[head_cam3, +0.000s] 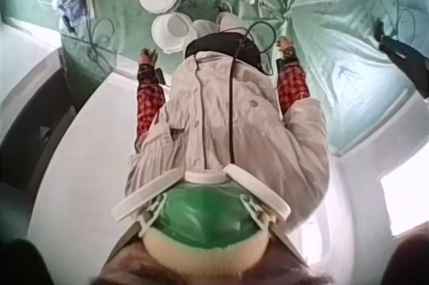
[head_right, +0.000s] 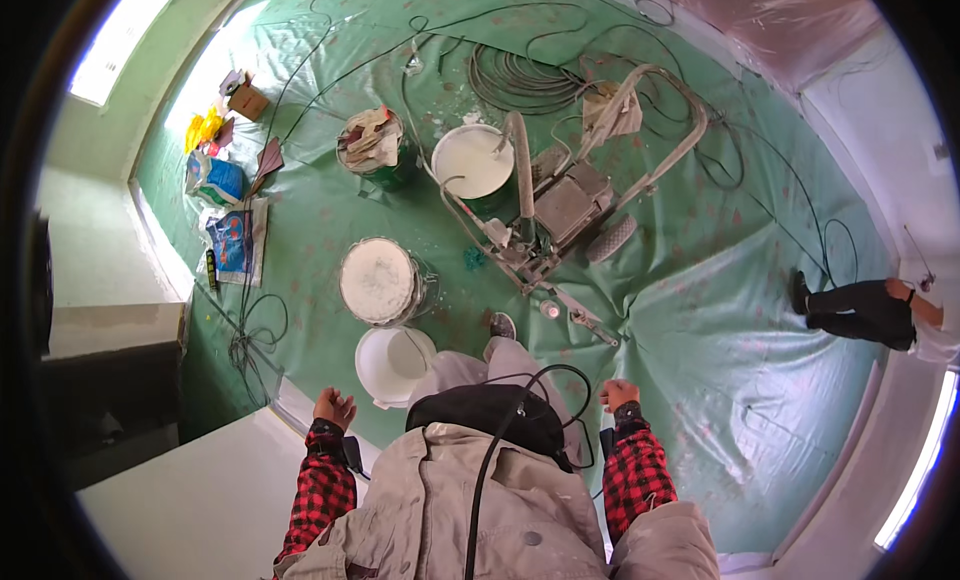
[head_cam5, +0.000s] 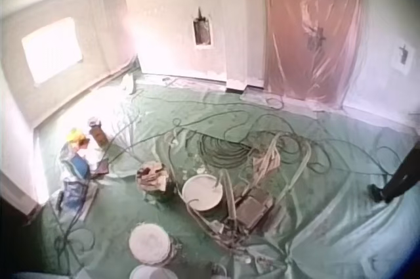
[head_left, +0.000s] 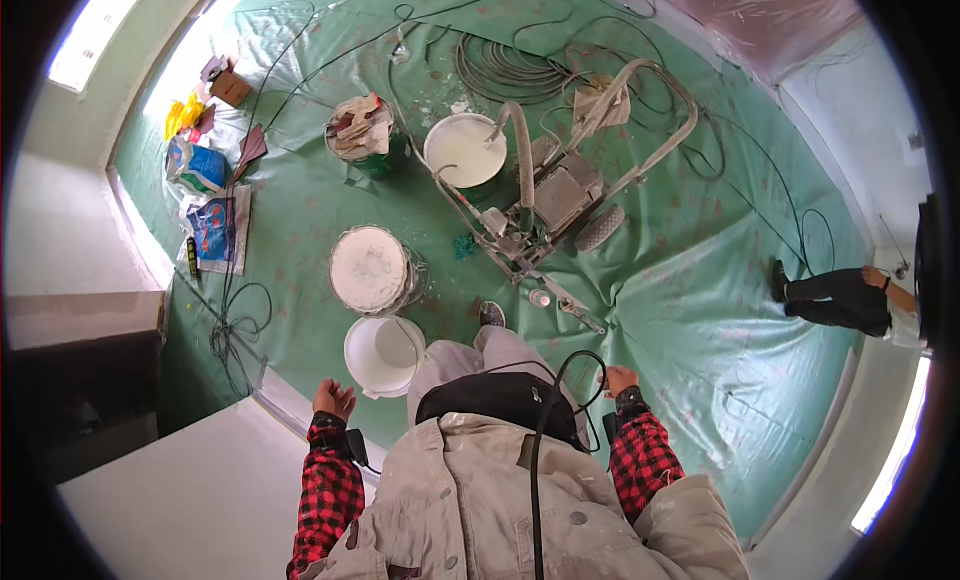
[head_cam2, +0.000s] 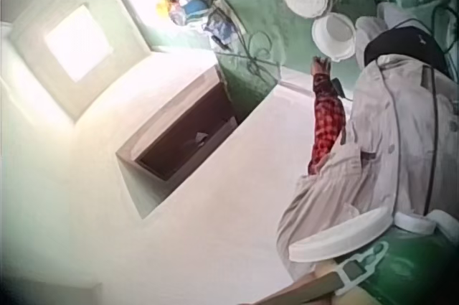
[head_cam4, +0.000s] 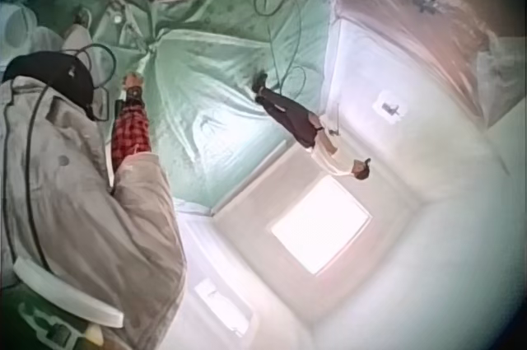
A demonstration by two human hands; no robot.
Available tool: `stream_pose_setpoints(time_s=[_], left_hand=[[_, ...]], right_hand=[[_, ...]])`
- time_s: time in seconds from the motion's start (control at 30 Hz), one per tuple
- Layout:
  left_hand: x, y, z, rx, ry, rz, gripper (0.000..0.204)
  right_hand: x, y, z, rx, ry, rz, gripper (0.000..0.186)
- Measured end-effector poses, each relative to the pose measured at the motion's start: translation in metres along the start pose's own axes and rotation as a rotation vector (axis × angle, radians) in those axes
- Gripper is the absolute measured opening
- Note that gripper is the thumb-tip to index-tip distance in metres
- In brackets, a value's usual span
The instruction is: Adjusting the valves and hoses on an airless paint sprayer during setup.
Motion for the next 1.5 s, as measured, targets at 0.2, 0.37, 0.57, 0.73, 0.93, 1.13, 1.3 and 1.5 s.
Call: stream_pose_setpoints(time_s=[0.2,0.37,0.57,0.73,0.93,1.13,1.3,1.5], left_hand=[[-0.103,0.062,0.001,-0.052,-0.154,0.213,0.016],[-0.153,0.118,0.010,-0.090,-0.162,0.350,0.017],[-0.221,0.193,0.036,-0.159,-0.214,0.446,0.017],[-0.290,0.205,0.060,-0.250,-0.307,0.512,0.014],[-0.329,0.143,0.099,-0.149,-0.449,0.536,0.015],[-0.425,0.063,0.133,-0.174,-0.746,0.703,0.036],[-0.478,0.037,0.146,-0.332,-0.993,0.644,0.042],[-0.497,0.037,0.164,-0.588,-1.152,0.446,0.041]], right_hand=[[0.005,-0.042,0.006,0.063,0.041,0.024,0.023],[-0.003,-0.042,0.010,0.033,0.067,0.067,0.023],[-0.023,-0.088,0.006,0.081,0.119,0.046,0.024],[-0.054,-0.115,0.025,0.133,0.117,0.024,0.024],[-0.122,-0.127,0.056,0.202,-0.046,-0.169,0.024],[-0.191,-0.111,0.160,0.215,-0.183,-0.135,0.030],[-0.247,-0.098,0.234,-0.028,-0.252,0.320,0.040],[-0.279,-0.110,0.254,0.234,-0.452,0.548,0.040]])
Point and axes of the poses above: each hand's wrist, its own z-axis towards the middle knuckle, its own x-axis out of the back of the hand, y = z × x, the point moved 5 cm from there along z, towards the middle knuckle, and after that the axes turned 10 degrees about z, right-handed, at the moved point
